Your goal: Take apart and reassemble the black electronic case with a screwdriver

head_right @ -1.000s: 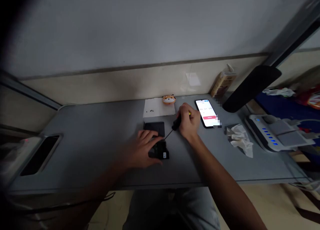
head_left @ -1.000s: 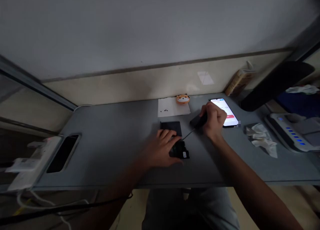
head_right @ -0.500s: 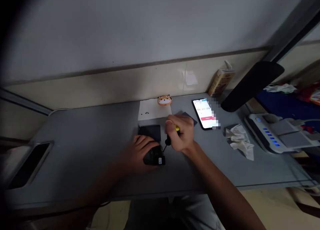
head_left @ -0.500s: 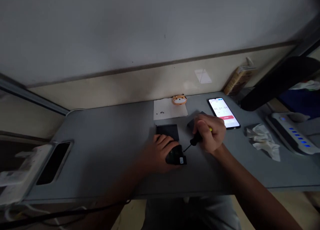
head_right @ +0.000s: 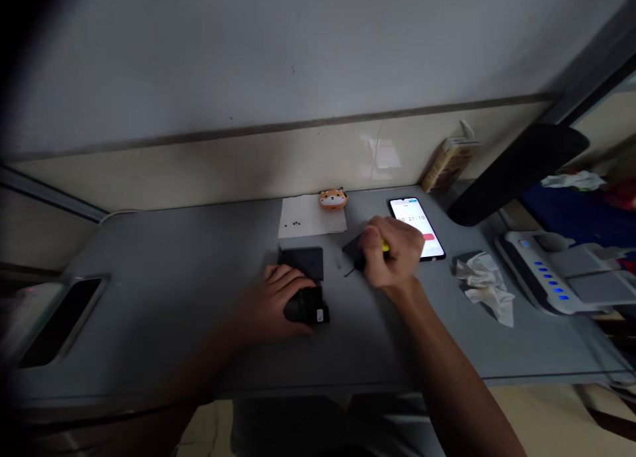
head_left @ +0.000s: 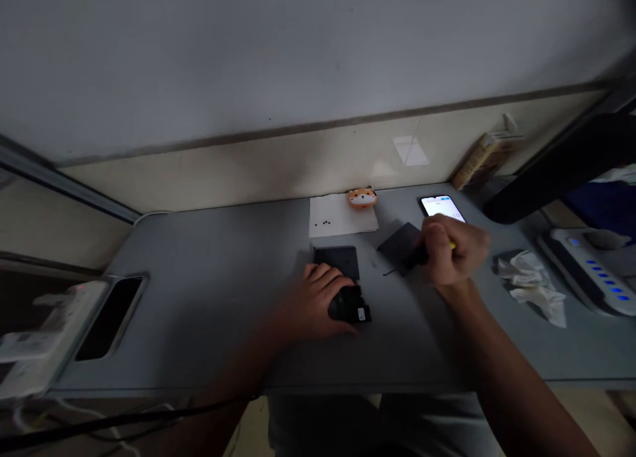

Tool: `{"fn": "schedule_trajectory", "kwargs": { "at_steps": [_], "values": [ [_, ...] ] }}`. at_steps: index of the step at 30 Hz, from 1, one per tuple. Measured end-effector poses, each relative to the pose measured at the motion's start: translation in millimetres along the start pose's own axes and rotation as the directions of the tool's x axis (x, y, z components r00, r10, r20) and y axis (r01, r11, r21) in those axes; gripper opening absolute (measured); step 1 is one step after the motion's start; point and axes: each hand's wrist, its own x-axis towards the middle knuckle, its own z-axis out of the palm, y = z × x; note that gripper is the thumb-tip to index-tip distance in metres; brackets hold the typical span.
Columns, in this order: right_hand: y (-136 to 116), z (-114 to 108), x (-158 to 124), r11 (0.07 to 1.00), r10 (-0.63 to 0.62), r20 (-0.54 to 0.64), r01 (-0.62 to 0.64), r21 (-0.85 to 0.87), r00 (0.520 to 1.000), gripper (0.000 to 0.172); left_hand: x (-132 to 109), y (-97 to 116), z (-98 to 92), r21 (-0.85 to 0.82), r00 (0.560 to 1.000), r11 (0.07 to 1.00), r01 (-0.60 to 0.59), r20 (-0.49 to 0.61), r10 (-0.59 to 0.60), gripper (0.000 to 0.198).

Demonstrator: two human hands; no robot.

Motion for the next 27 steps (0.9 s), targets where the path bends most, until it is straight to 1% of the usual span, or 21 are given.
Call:
{"fn": "schedule_trajectory", "kwargs": {
  "at_steps": [3, 5, 8, 11, 13, 15, 17, 20, 22, 24, 27],
  "values": [
    [7, -1, 2, 0.992, 0.12, -0.167, -0.115, 0.044, 0.979, 0.051, 1, 0, -7.2, -0.05, 0.999, 0.998, 0.046, -0.014, -0.046, 0.055],
    [12, 1, 2, 0.985, 0.165, -0.22, -0.152, 0.076, 0.961, 0.05, 1, -2, -12.8, -0.096, 0.994, 0.991, 0.097, -0.03, -0.101, 0.049],
    [16, 4, 3, 0.976, 0.211, -0.215, -0.195, 0.095, 0.954, 0.05, -1, -10, -19.2, -0.173, 0.976, 0.968, 0.179, -0.096, -0.198, 0.039],
    [15, 8, 1, 0.964, 0.257, -0.178, -0.24, 0.11, 0.95, 0.051, -5, -25, -21.7, -0.273, 0.948, 0.934, 0.232, -0.153, -0.28, 0.036],
    [13, 10, -1, 0.965, 0.253, -0.137, -0.24, 0.102, 0.958, 0.05, -7, -34, -22.1, -0.349, 0.937, 0.908, 0.233, -0.169, -0.305, 0.033],
    [10, 12, -3, 0.974, 0.215, -0.087, -0.207, 0.09, 0.973, 0.047, -8, -40, -22.4, -0.387, 0.932, 0.894, 0.227, -0.18, -0.314, 0.03],
    [9, 13, -4, 0.981, 0.18, -0.052, -0.176, 0.079, 0.982, 0.046, -7, -37, -22.3, -0.349, 0.936, 0.911, 0.219, -0.187, -0.297, 0.03],
    [11, 13, -4, 0.983, 0.178, -0.047, -0.175, 0.06, 0.983, 0.046, -3, -22, -19.2, -0.167, 0.965, 0.97, 0.175, -0.169, -0.203, 0.038],
    [15, 12, -3, 0.979, 0.198, -0.074, -0.195, 0.055, 0.977, 0.046, 0, -8, -14.4, -0.041, 0.983, 0.991, 0.129, -0.129, -0.134, 0.046],
    [19, 11, -2, 0.973, 0.228, -0.122, -0.222, 0.059, 0.966, 0.045, 1, 2, -8.8, 0.043, 0.993, 0.995, 0.088, -0.085, -0.084, 0.05],
    [25, 7, 0, 0.963, 0.27, -0.201, -0.259, 0.077, 0.942, 0.045, 1, 7, -4.1, 0.112, 0.998, 0.993, 0.032, -0.049, -0.026, 0.058]
  ]
}}
